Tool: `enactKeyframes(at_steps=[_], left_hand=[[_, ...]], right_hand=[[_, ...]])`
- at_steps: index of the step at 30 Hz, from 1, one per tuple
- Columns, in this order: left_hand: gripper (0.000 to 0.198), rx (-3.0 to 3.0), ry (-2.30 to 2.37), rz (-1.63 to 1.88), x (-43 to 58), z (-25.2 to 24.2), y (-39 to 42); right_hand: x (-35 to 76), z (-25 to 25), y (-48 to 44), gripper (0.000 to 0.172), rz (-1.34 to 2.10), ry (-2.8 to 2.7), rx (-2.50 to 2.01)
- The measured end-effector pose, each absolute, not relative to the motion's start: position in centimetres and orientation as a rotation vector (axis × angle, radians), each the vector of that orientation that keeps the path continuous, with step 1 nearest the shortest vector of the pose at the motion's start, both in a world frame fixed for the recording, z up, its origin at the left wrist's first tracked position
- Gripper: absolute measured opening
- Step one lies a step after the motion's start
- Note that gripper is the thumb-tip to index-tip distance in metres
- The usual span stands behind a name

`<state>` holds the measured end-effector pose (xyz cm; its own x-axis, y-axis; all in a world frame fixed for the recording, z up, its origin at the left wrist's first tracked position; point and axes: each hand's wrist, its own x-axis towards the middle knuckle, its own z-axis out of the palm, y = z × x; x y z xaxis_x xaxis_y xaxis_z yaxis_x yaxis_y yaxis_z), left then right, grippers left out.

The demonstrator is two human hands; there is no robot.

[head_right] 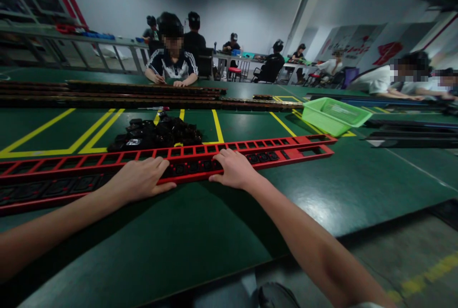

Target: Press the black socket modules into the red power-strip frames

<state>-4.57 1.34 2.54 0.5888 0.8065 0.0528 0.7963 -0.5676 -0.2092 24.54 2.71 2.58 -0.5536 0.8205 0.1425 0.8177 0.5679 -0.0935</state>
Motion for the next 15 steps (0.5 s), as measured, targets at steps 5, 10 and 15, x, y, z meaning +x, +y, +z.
enactKeyframes(at_steps=[5, 10, 15], left_hand=[[0.051, -2.561, -1.339, -0.052, -4.2, 1.8, 0.4], [0.057, -2.575, -1.166, -0.105, -4.3, 0.9, 0.5], [0.059, -2.564, -1.148, -0.108, -4.4, 0.7, 0.7]], right_hand=[[24.9, 3.1, 2.8, 0.056, 0.155, -2.598, -1.337], [25.2, 3.0, 2.9, 0.053, 0.230, -2.597, -1.312], [25.0, 2.9, 2.9, 0.054, 0.225, -2.605, -1.288]])
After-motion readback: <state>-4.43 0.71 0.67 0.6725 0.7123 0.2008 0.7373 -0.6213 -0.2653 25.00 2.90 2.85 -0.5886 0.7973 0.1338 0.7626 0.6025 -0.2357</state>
